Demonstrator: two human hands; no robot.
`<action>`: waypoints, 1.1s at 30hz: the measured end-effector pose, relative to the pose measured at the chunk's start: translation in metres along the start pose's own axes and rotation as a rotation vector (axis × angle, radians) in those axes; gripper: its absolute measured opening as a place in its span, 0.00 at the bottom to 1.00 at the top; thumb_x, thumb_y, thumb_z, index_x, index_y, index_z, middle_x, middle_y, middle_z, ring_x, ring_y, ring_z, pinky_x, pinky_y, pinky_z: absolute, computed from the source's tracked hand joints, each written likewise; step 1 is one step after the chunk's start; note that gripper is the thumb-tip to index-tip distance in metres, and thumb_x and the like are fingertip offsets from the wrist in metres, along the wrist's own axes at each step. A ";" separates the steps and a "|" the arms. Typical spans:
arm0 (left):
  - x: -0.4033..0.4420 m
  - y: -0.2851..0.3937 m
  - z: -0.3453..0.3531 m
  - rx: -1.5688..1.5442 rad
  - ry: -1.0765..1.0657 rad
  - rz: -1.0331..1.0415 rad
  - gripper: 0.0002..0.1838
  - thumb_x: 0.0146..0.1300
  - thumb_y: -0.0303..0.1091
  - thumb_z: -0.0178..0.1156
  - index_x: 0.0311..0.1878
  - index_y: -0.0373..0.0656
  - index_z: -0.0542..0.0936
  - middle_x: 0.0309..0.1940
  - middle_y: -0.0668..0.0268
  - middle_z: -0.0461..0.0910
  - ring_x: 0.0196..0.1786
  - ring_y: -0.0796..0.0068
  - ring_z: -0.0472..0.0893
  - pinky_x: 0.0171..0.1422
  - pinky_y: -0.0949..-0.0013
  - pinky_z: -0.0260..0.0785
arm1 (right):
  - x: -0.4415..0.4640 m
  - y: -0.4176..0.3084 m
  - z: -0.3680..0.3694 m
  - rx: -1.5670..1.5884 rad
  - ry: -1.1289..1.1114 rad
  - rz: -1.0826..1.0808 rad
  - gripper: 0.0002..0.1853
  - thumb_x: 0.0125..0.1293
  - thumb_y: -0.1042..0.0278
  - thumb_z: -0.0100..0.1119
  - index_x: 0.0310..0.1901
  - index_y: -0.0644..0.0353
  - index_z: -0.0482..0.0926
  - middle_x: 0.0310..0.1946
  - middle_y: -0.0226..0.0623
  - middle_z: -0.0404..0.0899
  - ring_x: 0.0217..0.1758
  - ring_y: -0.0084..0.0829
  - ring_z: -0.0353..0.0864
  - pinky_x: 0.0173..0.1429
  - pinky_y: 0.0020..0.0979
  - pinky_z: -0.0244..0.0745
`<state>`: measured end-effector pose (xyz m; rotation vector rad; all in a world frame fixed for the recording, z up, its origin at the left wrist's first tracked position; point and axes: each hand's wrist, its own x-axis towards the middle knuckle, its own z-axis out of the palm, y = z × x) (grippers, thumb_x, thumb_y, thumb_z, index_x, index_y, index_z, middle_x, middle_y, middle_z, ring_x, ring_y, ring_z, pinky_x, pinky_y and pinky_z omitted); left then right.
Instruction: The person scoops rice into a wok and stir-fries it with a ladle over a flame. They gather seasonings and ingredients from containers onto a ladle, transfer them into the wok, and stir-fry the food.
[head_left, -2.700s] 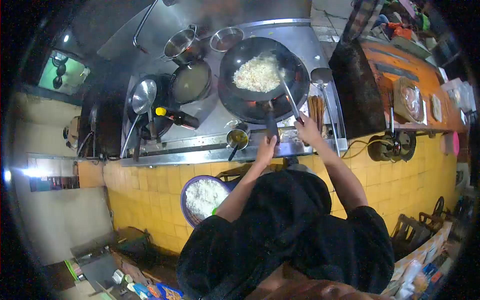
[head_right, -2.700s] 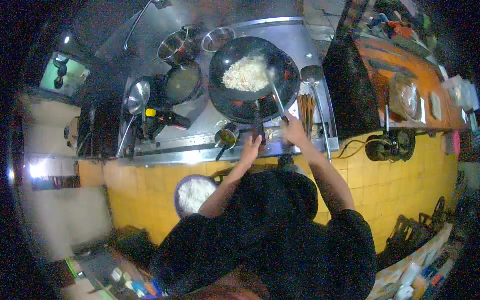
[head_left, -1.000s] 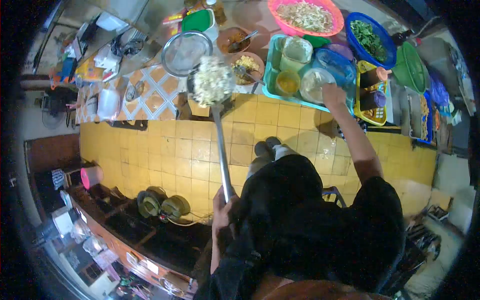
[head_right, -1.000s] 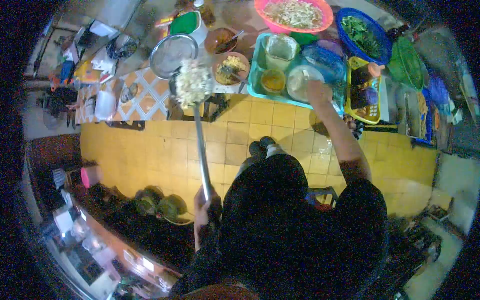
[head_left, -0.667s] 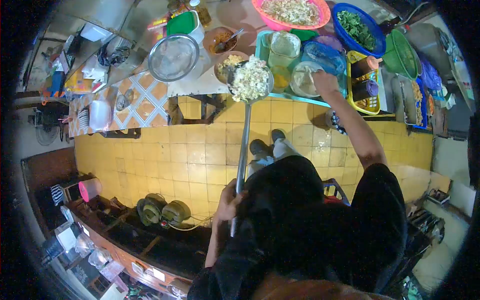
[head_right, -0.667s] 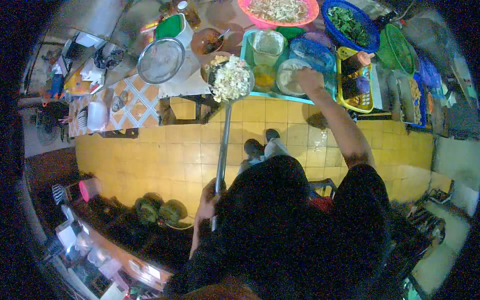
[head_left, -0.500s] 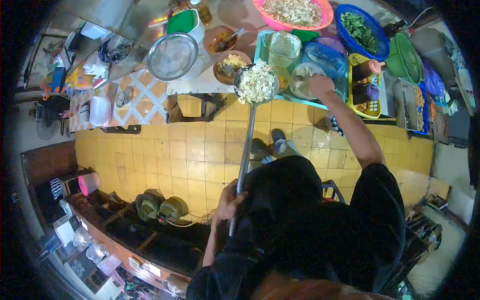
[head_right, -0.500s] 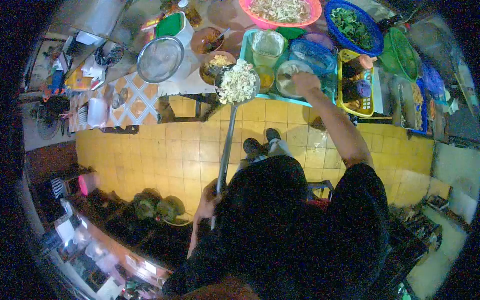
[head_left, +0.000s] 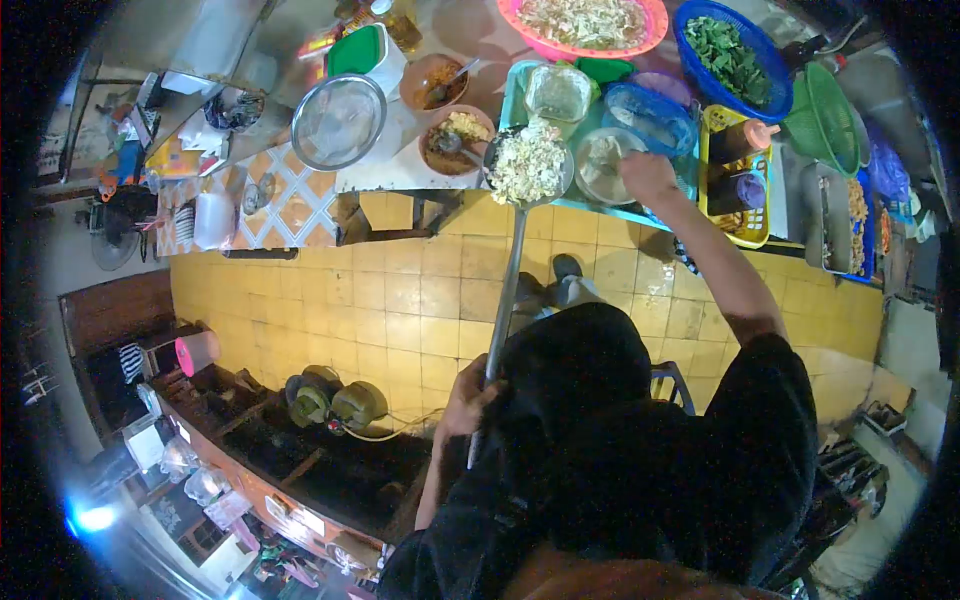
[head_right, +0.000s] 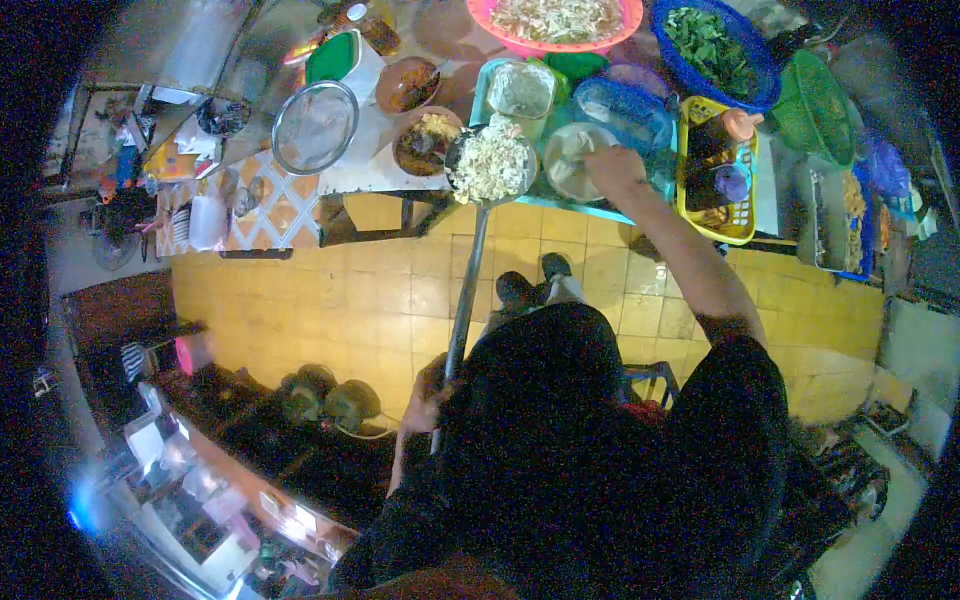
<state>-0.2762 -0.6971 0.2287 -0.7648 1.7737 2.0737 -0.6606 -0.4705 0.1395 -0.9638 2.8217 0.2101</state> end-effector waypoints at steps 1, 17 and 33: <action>0.000 0.004 0.002 0.017 -0.040 0.008 0.14 0.57 0.28 0.58 0.46 0.36 0.72 0.31 0.68 0.73 0.36 0.78 0.70 0.42 0.73 0.64 | 0.002 0.000 0.007 0.022 -0.061 -0.015 0.09 0.54 0.67 0.54 0.32 0.54 0.83 0.35 0.48 0.82 0.39 0.46 0.84 0.41 0.44 0.80; -0.005 0.010 0.010 0.110 -0.028 -0.040 0.17 0.57 0.32 0.58 0.48 0.35 0.73 0.30 0.67 0.75 0.33 0.79 0.70 0.38 0.72 0.64 | -0.031 0.015 -0.045 0.457 -0.162 0.030 0.12 0.56 0.66 0.55 0.41 0.47 0.84 0.40 0.42 0.82 0.44 0.44 0.81 0.52 0.43 0.76; -0.009 0.038 0.021 0.105 -0.019 -0.082 0.21 0.58 0.33 0.57 0.53 0.31 0.72 0.38 0.60 0.78 0.40 0.72 0.74 0.47 0.69 0.67 | -0.004 -0.005 -0.015 -0.052 -0.181 -0.078 0.12 0.54 0.69 0.54 0.38 0.48 0.84 0.39 0.42 0.82 0.41 0.40 0.83 0.44 0.41 0.79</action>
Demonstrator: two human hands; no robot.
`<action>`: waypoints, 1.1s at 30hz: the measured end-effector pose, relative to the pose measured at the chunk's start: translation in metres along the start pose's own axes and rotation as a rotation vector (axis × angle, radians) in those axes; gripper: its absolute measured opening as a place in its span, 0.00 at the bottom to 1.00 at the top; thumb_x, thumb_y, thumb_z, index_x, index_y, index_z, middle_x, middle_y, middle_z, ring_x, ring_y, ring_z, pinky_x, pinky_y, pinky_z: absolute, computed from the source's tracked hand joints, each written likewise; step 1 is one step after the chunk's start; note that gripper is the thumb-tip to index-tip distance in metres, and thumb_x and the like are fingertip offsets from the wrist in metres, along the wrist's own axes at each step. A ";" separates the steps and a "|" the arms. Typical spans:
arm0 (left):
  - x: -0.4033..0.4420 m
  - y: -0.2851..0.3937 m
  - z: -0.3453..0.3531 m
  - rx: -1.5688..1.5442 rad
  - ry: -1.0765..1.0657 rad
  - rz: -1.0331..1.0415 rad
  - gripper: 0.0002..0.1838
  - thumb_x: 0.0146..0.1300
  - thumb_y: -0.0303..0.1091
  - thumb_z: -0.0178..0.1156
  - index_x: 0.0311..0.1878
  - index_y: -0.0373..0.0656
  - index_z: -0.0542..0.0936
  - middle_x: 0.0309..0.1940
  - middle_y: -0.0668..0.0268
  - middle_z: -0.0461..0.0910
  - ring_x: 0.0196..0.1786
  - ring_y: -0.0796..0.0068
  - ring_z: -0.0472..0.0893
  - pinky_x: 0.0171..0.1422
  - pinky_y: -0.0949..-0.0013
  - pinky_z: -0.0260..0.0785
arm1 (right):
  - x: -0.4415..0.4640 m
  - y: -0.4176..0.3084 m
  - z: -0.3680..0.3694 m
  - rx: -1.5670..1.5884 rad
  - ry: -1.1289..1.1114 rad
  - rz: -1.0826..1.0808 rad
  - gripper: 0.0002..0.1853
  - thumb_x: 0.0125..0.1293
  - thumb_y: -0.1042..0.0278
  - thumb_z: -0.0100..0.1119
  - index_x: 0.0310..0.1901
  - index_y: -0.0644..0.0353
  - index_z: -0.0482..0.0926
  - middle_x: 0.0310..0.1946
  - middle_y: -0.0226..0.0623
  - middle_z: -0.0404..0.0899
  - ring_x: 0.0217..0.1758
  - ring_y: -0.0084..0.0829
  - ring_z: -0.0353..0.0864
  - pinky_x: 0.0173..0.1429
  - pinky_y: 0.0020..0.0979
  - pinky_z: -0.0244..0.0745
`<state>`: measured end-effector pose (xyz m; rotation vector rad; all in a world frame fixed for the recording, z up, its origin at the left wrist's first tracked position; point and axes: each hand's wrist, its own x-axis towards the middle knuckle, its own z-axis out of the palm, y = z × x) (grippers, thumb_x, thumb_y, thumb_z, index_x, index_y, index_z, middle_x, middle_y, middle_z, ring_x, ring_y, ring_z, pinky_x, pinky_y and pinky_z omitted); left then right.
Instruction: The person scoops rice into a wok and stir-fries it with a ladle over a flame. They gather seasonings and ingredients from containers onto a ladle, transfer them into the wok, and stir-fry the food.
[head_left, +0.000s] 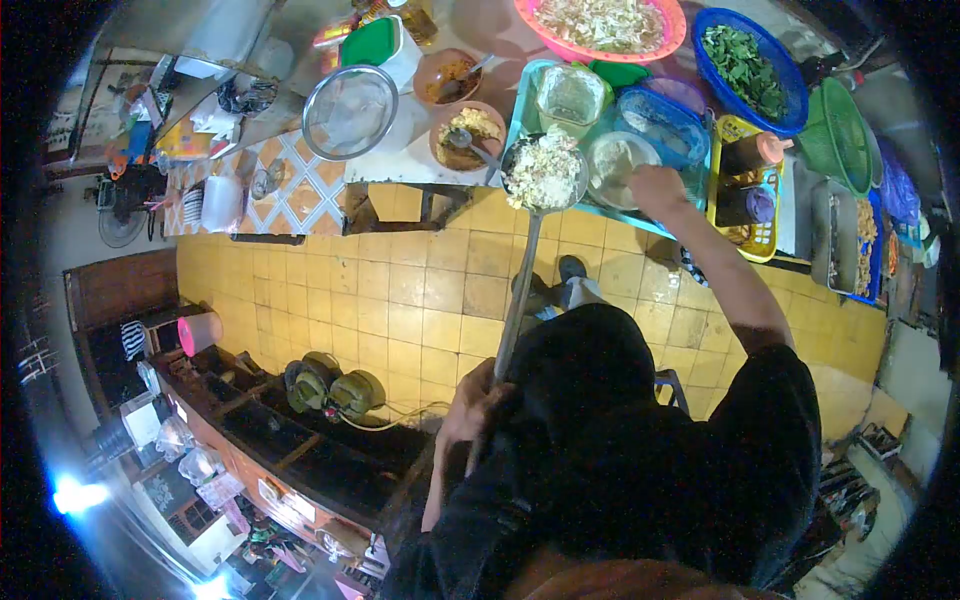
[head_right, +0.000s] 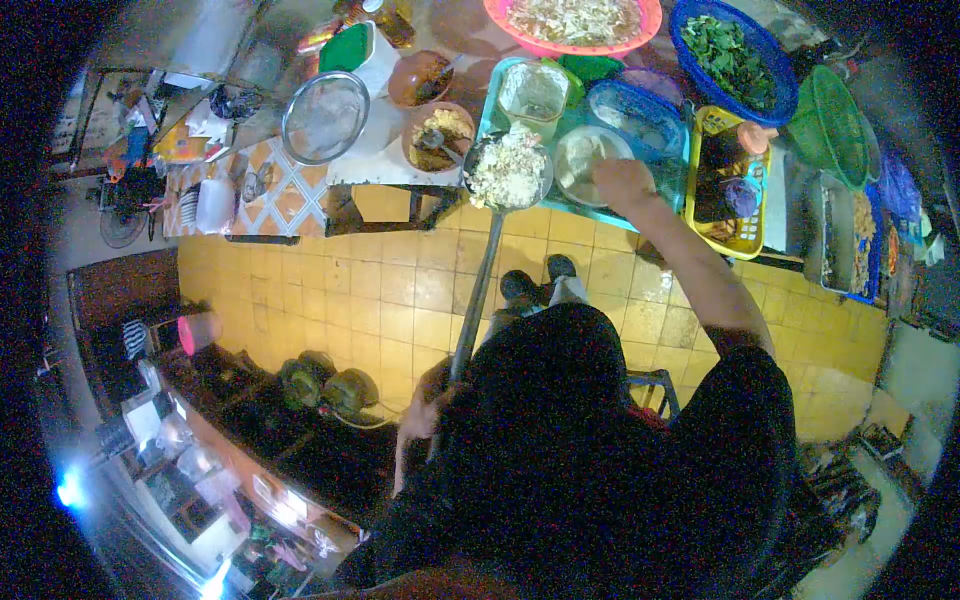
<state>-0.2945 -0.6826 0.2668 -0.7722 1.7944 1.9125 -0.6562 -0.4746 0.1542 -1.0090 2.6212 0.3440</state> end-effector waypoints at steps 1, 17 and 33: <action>0.000 0.001 0.001 -0.011 -0.001 0.030 0.21 0.58 0.33 0.57 0.53 0.31 0.72 0.39 0.60 0.78 0.40 0.72 0.75 0.47 0.69 0.67 | -0.001 0.001 0.001 -0.001 0.003 -0.004 0.12 0.54 0.69 0.54 0.38 0.48 0.84 0.39 0.42 0.82 0.41 0.40 0.83 0.44 0.41 0.79; 0.001 -0.010 -0.003 -0.003 0.033 -0.020 0.19 0.58 0.35 0.57 0.49 0.33 0.72 0.29 0.65 0.75 0.33 0.76 0.72 0.38 0.70 0.65 | -0.011 0.028 0.004 0.259 0.134 0.012 0.10 0.55 0.66 0.56 0.38 0.50 0.84 0.38 0.42 0.82 0.40 0.46 0.82 0.46 0.43 0.78; 0.002 -0.008 -0.007 -0.016 -0.011 0.036 0.17 0.59 0.32 0.57 0.49 0.34 0.72 0.29 0.67 0.73 0.32 0.79 0.70 0.35 0.73 0.63 | -0.019 0.033 -0.010 0.591 0.121 0.021 0.10 0.57 0.63 0.55 0.38 0.48 0.85 0.40 0.38 0.83 0.42 0.44 0.82 0.51 0.41 0.76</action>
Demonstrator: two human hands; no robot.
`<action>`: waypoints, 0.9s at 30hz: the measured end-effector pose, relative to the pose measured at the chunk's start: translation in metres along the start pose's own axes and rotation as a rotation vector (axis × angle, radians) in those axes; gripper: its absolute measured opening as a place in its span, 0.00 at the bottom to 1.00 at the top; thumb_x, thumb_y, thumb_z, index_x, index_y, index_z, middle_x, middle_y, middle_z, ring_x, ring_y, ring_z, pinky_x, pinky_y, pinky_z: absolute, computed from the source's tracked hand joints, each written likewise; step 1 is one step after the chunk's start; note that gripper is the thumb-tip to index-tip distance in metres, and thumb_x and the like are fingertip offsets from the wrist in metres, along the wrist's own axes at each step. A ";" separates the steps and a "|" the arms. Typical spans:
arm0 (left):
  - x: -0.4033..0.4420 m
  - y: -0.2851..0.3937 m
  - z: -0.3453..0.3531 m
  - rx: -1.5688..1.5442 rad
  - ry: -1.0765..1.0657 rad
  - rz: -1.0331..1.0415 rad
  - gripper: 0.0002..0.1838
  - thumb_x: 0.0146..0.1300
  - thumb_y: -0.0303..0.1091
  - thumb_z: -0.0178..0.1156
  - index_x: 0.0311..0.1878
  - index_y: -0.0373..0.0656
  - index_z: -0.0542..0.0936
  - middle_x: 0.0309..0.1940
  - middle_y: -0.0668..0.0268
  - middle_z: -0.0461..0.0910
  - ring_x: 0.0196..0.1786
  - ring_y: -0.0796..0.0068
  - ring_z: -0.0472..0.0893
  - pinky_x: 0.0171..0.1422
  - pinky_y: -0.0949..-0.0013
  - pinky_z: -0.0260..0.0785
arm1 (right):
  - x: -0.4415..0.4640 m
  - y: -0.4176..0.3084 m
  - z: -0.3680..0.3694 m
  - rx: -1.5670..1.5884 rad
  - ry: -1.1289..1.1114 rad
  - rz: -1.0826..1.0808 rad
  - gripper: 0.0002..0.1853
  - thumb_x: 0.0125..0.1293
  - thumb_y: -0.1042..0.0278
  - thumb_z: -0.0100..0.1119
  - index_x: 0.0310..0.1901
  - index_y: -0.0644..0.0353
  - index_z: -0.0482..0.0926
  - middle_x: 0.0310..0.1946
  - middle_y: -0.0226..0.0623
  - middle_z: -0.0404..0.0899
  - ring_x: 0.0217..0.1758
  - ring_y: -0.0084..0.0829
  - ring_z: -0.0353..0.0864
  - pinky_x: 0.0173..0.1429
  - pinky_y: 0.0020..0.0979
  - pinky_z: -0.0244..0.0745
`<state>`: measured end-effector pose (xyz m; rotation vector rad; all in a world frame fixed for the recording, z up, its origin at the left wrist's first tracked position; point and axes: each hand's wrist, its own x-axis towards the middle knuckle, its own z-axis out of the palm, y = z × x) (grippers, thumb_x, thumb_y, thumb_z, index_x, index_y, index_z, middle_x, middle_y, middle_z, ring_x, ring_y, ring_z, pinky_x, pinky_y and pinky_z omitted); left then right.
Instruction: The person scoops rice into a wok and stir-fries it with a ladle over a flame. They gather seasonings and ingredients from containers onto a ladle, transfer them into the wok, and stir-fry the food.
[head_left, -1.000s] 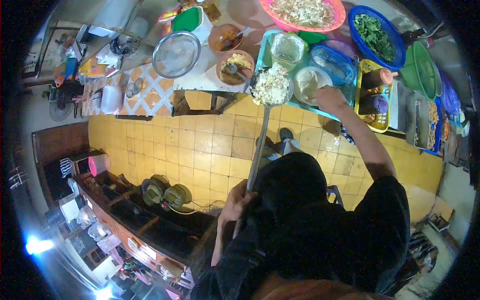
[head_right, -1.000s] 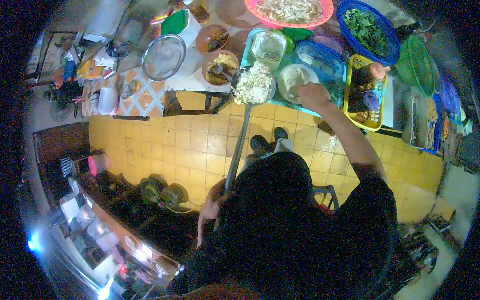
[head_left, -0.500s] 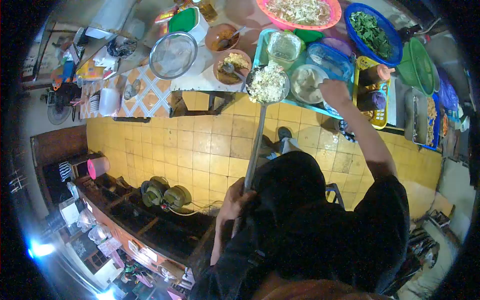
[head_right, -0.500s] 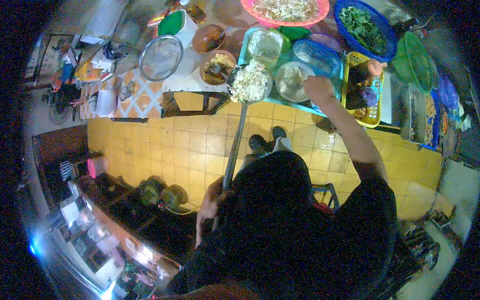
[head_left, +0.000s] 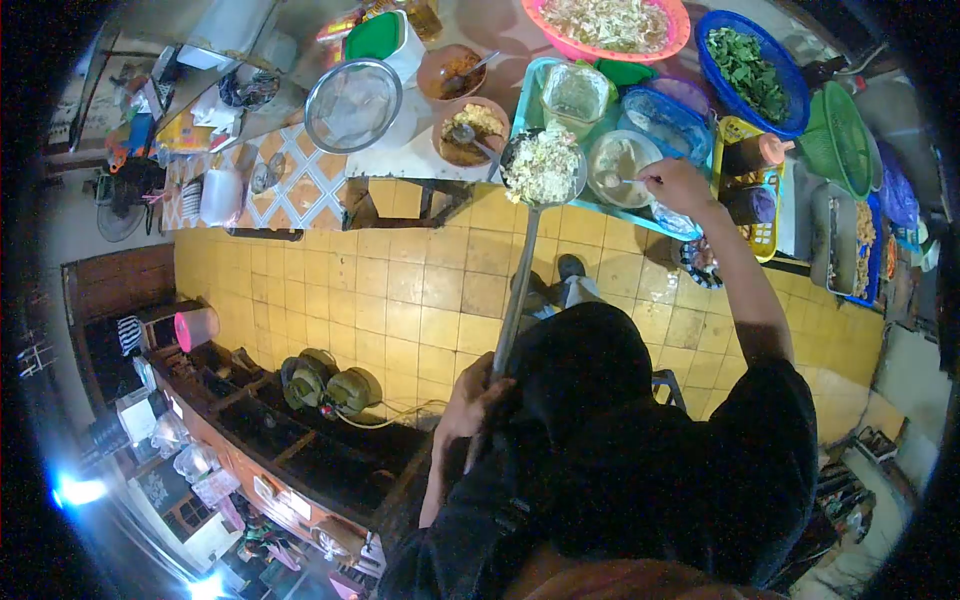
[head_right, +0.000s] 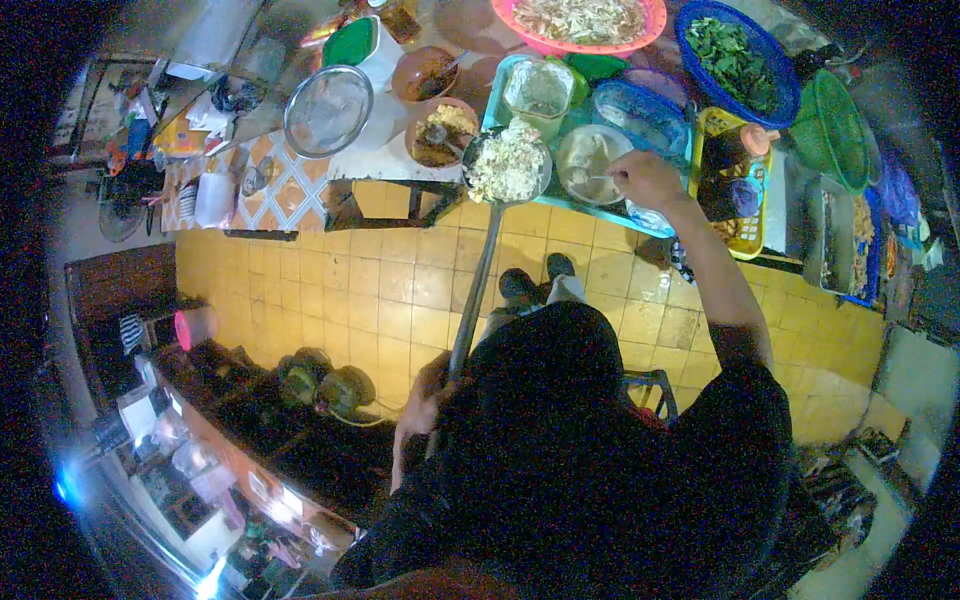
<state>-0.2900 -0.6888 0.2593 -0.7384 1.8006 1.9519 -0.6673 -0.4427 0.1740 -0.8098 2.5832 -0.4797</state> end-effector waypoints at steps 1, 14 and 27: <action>0.000 0.000 0.000 0.027 -0.001 -0.020 0.16 0.59 0.32 0.57 0.49 0.34 0.72 0.29 0.67 0.73 0.31 0.79 0.70 0.35 0.73 0.63 | -0.002 0.001 -0.001 -0.001 0.000 0.002 0.10 0.57 0.63 0.55 0.38 0.48 0.85 0.40 0.38 0.83 0.42 0.44 0.82 0.51 0.41 0.76; 0.001 0.016 0.005 0.034 0.005 -0.021 0.19 0.58 0.34 0.56 0.50 0.35 0.71 0.30 0.68 0.73 0.31 0.79 0.70 0.35 0.73 0.63 | -0.012 -0.063 -0.041 -0.224 0.149 -0.115 0.10 0.57 0.70 0.54 0.37 0.54 0.84 0.35 0.44 0.82 0.36 0.44 0.82 0.42 0.39 0.77; 0.004 0.008 0.004 -0.087 -0.007 -0.055 0.19 0.58 0.34 0.55 0.51 0.34 0.71 0.31 0.67 0.74 0.34 0.78 0.71 0.38 0.73 0.64 | 0.007 -0.010 0.023 -0.539 -0.177 -0.161 0.09 0.53 0.71 0.55 0.34 0.53 0.84 0.35 0.42 0.82 0.39 0.43 0.83 0.44 0.41 0.79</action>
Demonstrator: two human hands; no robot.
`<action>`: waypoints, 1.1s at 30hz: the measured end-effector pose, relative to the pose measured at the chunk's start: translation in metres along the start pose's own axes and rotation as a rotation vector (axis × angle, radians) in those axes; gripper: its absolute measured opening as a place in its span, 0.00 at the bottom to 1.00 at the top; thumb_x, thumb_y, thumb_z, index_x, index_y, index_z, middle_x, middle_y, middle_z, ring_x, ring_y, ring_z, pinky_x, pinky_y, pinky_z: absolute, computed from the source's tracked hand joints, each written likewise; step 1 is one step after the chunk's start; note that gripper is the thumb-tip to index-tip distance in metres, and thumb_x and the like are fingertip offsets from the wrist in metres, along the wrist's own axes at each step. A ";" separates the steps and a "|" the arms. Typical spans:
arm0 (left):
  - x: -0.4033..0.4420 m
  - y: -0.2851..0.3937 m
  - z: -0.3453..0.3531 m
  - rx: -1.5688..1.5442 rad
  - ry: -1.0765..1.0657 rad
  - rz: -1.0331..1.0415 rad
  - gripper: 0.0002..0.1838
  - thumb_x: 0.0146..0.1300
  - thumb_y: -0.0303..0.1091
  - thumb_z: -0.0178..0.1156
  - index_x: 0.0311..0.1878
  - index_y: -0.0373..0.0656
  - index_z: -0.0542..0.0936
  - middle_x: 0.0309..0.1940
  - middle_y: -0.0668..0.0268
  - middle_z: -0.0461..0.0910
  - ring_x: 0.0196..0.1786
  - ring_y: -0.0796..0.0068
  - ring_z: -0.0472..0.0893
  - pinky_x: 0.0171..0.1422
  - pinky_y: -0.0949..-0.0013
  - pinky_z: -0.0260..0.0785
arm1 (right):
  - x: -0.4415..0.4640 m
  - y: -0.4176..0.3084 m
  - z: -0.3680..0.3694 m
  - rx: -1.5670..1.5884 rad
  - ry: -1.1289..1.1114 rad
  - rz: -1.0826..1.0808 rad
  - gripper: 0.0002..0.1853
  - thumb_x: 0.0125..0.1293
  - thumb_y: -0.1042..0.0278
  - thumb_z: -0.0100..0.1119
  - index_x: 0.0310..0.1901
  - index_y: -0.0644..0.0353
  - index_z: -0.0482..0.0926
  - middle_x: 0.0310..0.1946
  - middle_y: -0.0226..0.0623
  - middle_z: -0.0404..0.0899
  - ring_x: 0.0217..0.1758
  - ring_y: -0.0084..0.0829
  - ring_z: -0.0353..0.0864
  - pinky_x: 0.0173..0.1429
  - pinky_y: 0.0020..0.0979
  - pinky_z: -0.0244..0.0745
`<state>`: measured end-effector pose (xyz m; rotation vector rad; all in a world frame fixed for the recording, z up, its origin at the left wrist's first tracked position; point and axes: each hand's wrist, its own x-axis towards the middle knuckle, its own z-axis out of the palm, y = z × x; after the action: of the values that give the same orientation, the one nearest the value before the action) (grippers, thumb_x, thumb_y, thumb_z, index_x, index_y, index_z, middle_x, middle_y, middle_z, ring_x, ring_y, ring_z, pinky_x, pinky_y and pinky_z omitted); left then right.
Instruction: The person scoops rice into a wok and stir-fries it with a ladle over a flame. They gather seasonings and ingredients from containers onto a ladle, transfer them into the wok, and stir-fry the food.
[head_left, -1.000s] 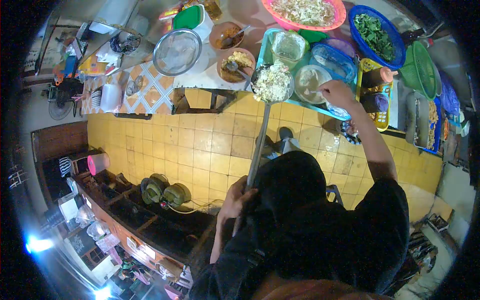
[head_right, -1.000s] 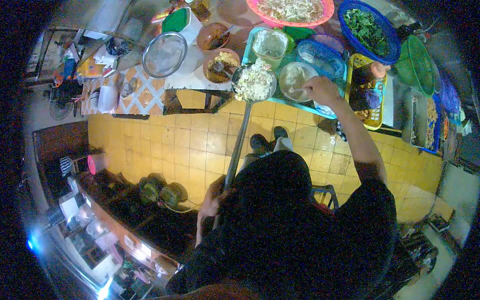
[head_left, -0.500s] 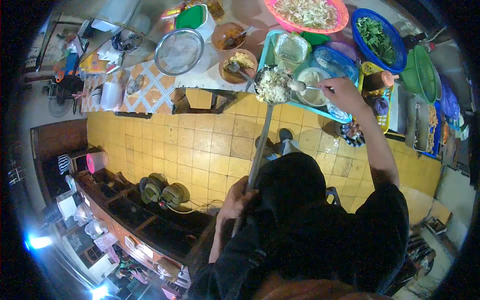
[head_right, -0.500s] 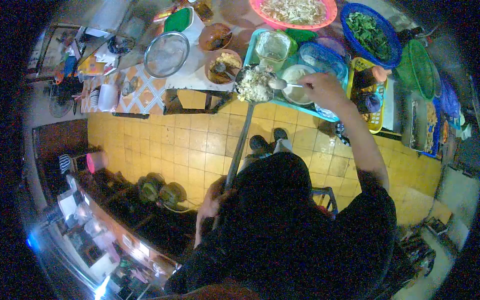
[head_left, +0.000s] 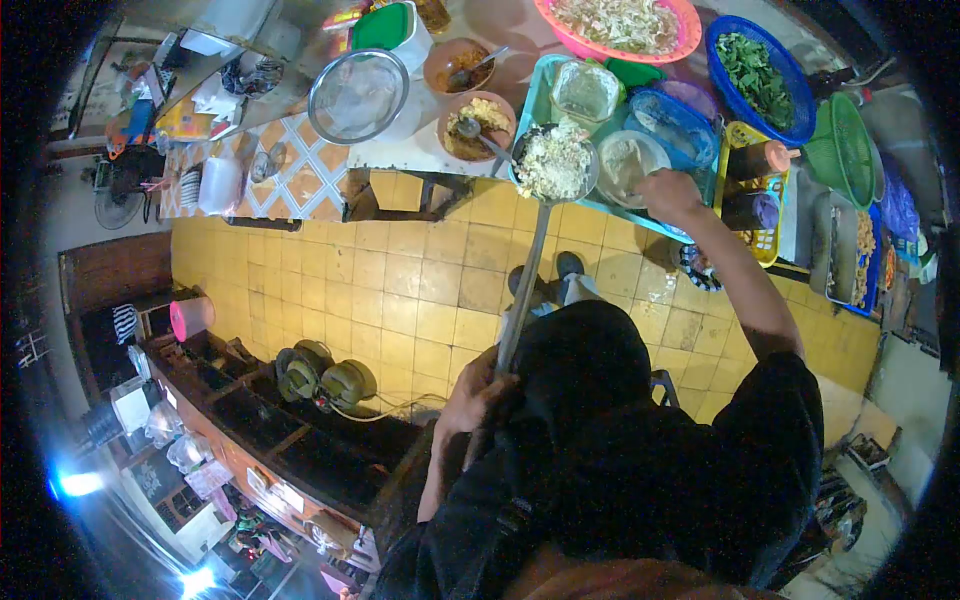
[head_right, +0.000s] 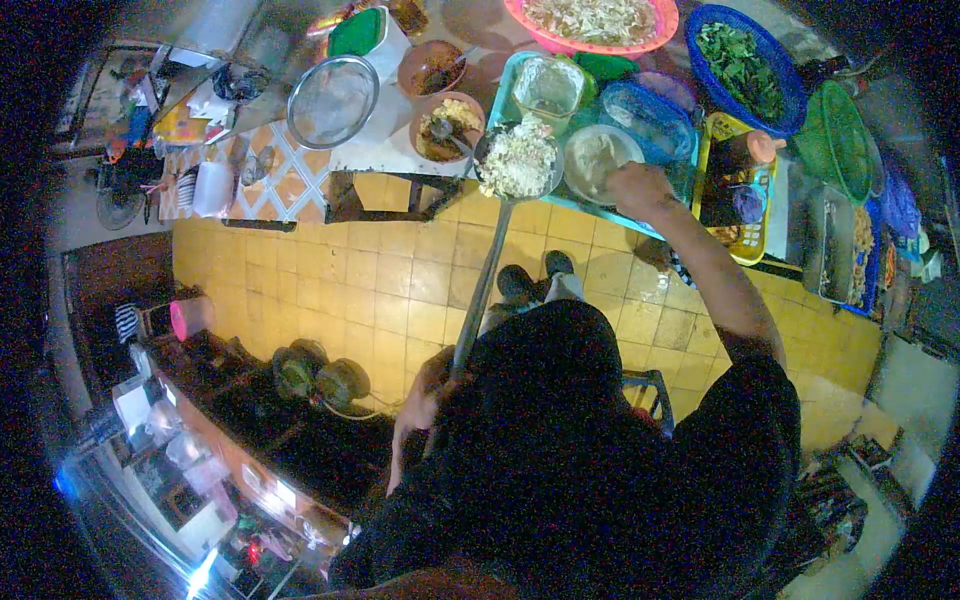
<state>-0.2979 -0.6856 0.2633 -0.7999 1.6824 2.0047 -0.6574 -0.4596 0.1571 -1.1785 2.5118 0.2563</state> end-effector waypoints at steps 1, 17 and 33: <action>0.002 -0.003 -0.002 0.072 -0.006 0.039 0.20 0.58 0.34 0.55 0.52 0.34 0.71 0.31 0.66 0.74 0.34 0.77 0.72 0.39 0.72 0.65 | -0.003 -0.001 -0.006 0.001 -0.001 -0.001 0.09 0.53 0.71 0.55 0.34 0.53 0.84 0.35 0.42 0.82 0.39 0.43 0.83 0.44 0.41 0.79; 0.002 0.011 0.002 0.109 -0.015 0.001 0.15 0.59 0.33 0.56 0.46 0.35 0.72 0.29 0.65 0.74 0.32 0.76 0.72 0.37 0.71 0.65 | 0.009 0.004 0.035 0.077 0.178 0.205 0.11 0.56 0.67 0.55 0.39 0.46 0.85 0.37 0.44 0.83 0.40 0.46 0.83 0.45 0.44 0.79; 0.004 0.001 0.001 0.135 0.002 0.001 0.16 0.58 0.35 0.56 0.46 0.35 0.72 0.31 0.64 0.75 0.34 0.75 0.72 0.39 0.70 0.65 | -0.027 0.015 0.000 0.485 0.190 0.139 0.10 0.59 0.64 0.53 0.37 0.51 0.85 0.35 0.42 0.83 0.41 0.47 0.80 0.49 0.42 0.75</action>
<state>-0.3020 -0.6853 0.2618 -0.7548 1.7974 1.8684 -0.6534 -0.4308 0.1676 -0.8653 2.6049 -0.4303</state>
